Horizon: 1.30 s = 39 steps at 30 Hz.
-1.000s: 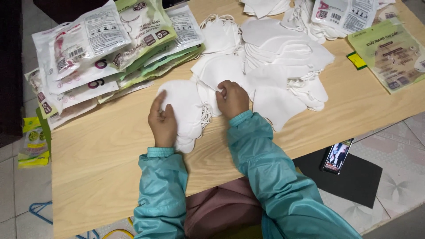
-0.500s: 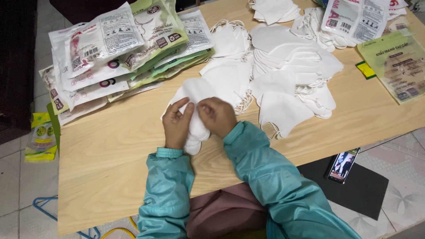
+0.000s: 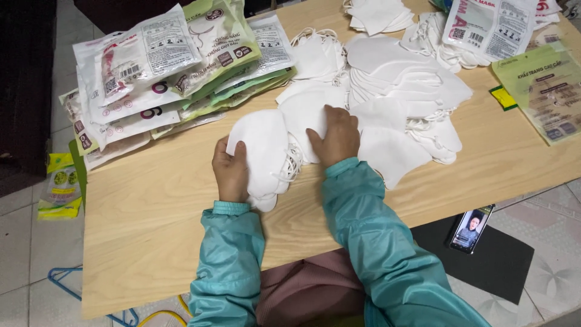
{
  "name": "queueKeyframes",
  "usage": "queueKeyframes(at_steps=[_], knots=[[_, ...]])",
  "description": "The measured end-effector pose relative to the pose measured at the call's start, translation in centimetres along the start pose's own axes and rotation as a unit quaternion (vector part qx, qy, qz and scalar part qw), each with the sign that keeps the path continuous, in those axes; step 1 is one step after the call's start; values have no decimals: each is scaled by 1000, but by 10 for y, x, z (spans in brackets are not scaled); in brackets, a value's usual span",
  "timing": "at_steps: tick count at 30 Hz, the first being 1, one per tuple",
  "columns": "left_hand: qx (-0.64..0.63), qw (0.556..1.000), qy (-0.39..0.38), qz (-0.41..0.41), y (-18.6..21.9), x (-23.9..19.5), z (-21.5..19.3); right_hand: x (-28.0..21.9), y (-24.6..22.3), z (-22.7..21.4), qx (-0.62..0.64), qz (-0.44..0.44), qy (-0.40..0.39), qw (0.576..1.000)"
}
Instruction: Folding individual white face masks and stacking them on a table.
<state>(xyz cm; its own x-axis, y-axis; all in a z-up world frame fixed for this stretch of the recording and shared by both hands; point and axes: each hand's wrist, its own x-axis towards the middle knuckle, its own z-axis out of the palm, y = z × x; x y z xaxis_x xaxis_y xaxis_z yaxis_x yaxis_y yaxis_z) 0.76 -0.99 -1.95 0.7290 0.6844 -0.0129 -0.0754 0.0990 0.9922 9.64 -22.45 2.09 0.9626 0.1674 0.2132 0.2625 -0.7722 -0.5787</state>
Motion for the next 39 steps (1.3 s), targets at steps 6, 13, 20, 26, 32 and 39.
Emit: queueKeyframes(at_steps=[6,13,20,26,32,39], knots=[[105,982,-3,159,11,-10,6,15,20,16,58,94,-42,993],[52,996,-6,66,-9,0,2,20,26,32,313,46,166,934],[2,1000,4,-20,11,-8,7,6,4,61,609,103,106,779],[-3,998,26,-54,30,-16,15,2,-6,52,645,95,154,743],[-64,996,10,-53,55,-36,23,-5,-13,78,701,150,74,693],[-42,996,8,-83,-1,-3,9,-25,-32,78,617,151,-89,767]])
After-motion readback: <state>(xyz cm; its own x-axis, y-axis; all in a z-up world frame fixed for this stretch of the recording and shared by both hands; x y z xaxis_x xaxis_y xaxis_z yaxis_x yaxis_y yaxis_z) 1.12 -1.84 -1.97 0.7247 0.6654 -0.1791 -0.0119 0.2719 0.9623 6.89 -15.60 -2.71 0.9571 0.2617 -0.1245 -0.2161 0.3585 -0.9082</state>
